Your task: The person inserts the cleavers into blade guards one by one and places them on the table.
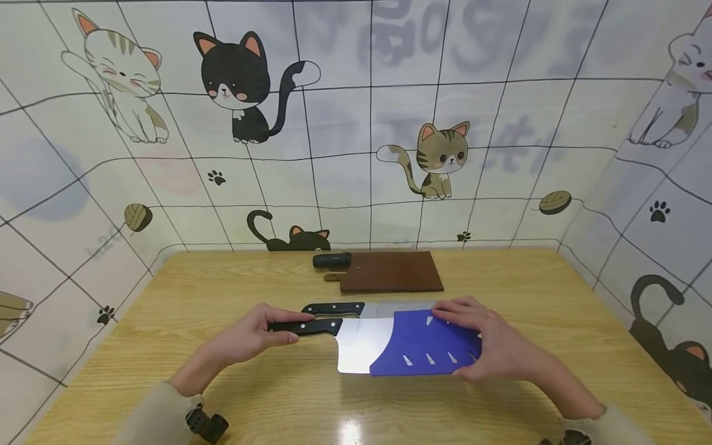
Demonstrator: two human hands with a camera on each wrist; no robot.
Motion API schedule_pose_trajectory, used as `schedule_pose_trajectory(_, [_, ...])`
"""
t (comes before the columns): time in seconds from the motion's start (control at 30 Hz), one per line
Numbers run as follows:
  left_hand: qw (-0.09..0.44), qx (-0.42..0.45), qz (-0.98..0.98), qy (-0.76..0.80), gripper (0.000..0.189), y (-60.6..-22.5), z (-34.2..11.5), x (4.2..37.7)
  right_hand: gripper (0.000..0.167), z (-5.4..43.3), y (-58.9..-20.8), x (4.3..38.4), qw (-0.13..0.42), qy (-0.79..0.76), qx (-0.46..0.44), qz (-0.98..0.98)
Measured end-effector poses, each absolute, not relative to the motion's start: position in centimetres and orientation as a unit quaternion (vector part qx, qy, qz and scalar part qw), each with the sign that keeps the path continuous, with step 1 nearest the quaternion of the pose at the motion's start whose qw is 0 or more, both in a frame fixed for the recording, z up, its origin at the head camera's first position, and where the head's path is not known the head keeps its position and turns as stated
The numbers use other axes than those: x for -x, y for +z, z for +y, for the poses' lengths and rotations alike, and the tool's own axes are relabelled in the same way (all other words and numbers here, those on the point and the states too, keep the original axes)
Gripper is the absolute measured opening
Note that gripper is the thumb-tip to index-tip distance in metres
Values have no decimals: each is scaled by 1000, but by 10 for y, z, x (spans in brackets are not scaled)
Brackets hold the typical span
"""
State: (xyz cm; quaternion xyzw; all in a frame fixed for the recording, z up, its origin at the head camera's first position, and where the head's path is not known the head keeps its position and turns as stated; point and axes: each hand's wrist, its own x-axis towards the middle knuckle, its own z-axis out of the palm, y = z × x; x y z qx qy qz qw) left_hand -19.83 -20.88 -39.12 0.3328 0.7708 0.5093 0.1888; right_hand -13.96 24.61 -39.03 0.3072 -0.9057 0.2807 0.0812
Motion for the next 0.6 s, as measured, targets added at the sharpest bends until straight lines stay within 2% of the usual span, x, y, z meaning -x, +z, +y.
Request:
schedule_pose_trajectory(0.27, [185,-322,773,514,39,-394,-202,198,89,245,-395,140,97,287,-308,-902])
schedule_pose_trajectory(0.6, [185,-310,768,529,39,-400,-199,195,88,246,-398,139,87,291,-294,-906])
